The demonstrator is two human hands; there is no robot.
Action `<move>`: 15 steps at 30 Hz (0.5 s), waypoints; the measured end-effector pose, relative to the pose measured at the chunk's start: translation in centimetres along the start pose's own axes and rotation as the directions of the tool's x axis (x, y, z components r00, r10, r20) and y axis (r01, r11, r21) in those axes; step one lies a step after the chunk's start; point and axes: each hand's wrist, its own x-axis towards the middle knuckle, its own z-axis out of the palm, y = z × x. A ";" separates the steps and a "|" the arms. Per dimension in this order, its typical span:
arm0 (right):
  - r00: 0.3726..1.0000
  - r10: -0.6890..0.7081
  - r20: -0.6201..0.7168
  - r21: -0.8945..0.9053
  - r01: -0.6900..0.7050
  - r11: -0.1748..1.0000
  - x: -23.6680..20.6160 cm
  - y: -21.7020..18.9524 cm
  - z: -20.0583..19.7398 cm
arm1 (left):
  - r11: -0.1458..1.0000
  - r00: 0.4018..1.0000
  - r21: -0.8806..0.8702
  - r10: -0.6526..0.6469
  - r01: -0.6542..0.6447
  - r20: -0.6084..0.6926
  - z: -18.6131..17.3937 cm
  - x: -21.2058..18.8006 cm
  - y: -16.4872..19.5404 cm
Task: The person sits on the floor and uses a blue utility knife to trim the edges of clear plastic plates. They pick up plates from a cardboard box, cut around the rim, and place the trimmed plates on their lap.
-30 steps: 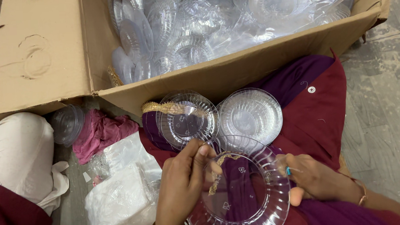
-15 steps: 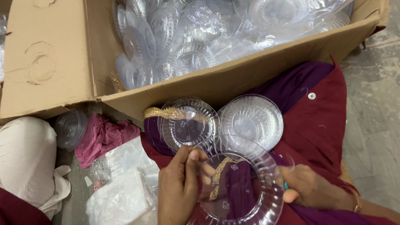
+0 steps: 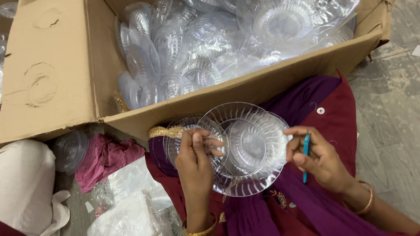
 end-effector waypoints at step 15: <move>0.913 0.172 -0.369 -0.196 -0.257 0.946 0.9 2.7 -5.9 | 0.634 0.982 0.765 0.048 0.113 -0.185 -4.7 4.1 -10.3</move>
